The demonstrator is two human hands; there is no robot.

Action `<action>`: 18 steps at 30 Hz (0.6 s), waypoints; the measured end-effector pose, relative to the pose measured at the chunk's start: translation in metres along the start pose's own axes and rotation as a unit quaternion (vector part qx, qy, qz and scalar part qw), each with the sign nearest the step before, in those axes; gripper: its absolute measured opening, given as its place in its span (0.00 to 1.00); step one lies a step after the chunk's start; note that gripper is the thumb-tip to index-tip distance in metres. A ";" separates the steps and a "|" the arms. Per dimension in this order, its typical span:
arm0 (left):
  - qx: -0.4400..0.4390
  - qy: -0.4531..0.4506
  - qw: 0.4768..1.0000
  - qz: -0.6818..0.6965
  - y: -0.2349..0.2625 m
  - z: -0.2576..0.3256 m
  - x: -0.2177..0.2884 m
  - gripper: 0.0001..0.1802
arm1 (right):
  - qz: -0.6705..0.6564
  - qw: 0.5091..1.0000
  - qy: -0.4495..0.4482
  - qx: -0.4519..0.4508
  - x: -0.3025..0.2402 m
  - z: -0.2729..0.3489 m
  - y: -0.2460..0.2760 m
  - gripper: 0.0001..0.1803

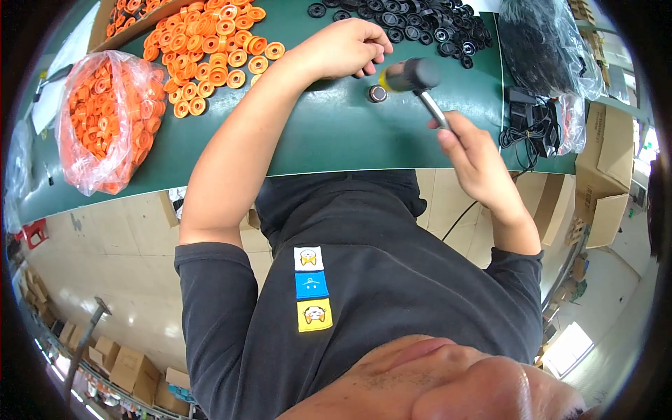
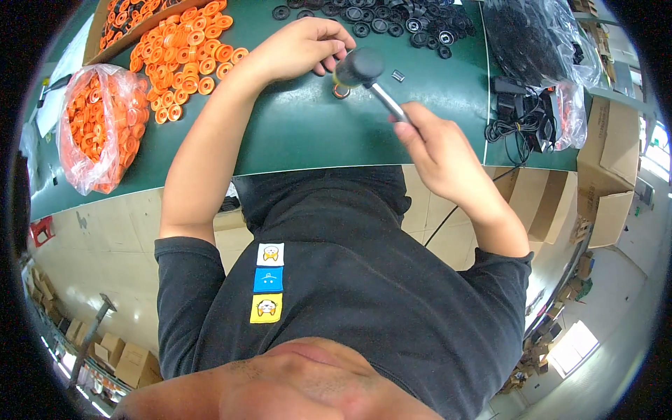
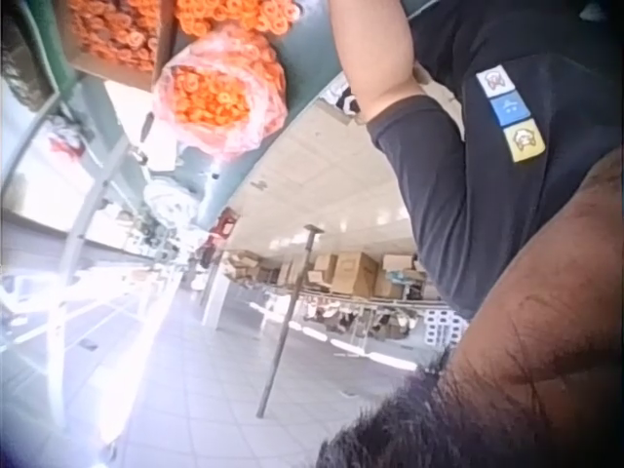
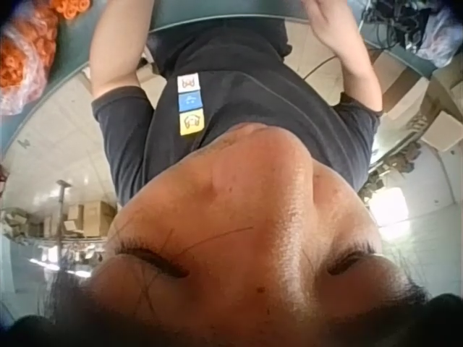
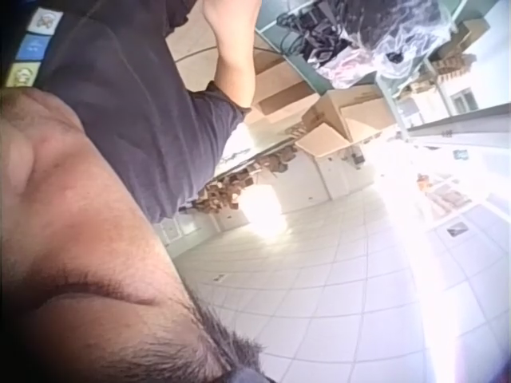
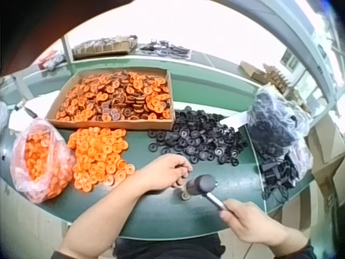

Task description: The person assembles small orange and black plastic rings on a workbench by securing them with a rubber mallet.

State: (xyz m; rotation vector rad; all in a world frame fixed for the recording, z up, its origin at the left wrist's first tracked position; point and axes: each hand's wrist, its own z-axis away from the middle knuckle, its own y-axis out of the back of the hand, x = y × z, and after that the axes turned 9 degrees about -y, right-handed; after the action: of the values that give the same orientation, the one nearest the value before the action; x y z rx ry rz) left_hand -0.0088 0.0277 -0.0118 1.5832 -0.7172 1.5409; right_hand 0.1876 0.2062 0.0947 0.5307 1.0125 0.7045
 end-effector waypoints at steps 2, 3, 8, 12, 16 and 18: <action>-0.002 -0.006 1.000 -0.013 0.000 0.000 0.001 0.13 | -0.029 0.999 -0.001 0.024 -0.002 0.005 0.008 0.11; -0.002 -0.007 1.000 -0.012 0.000 0.001 0.002 0.13 | -0.029 0.999 -0.002 0.024 -0.005 0.006 0.010 0.11; 0.004 0.003 1.000 -0.012 0.000 0.001 0.002 0.13 | -0.025 0.999 0.016 0.018 -0.005 0.010 0.006 0.10; 0.006 0.002 1.000 -0.012 -0.001 0.000 0.004 0.14 | 0.026 1.000 0.000 -0.005 0.002 0.005 -0.009 0.09; 0.003 0.005 1.000 -0.014 0.000 0.000 0.003 0.14 | 0.038 0.998 -0.014 -0.038 0.010 -0.001 -0.015 0.09; 0.003 0.007 1.000 -0.010 0.001 0.001 0.003 0.14 | 0.029 0.999 -0.010 -0.026 0.007 0.002 -0.010 0.09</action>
State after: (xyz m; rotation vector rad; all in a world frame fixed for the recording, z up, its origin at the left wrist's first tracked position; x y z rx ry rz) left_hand -0.0082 0.0267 -0.0088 1.5770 -0.6880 1.5407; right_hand 0.1949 0.2046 0.0845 0.5221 0.9616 0.7741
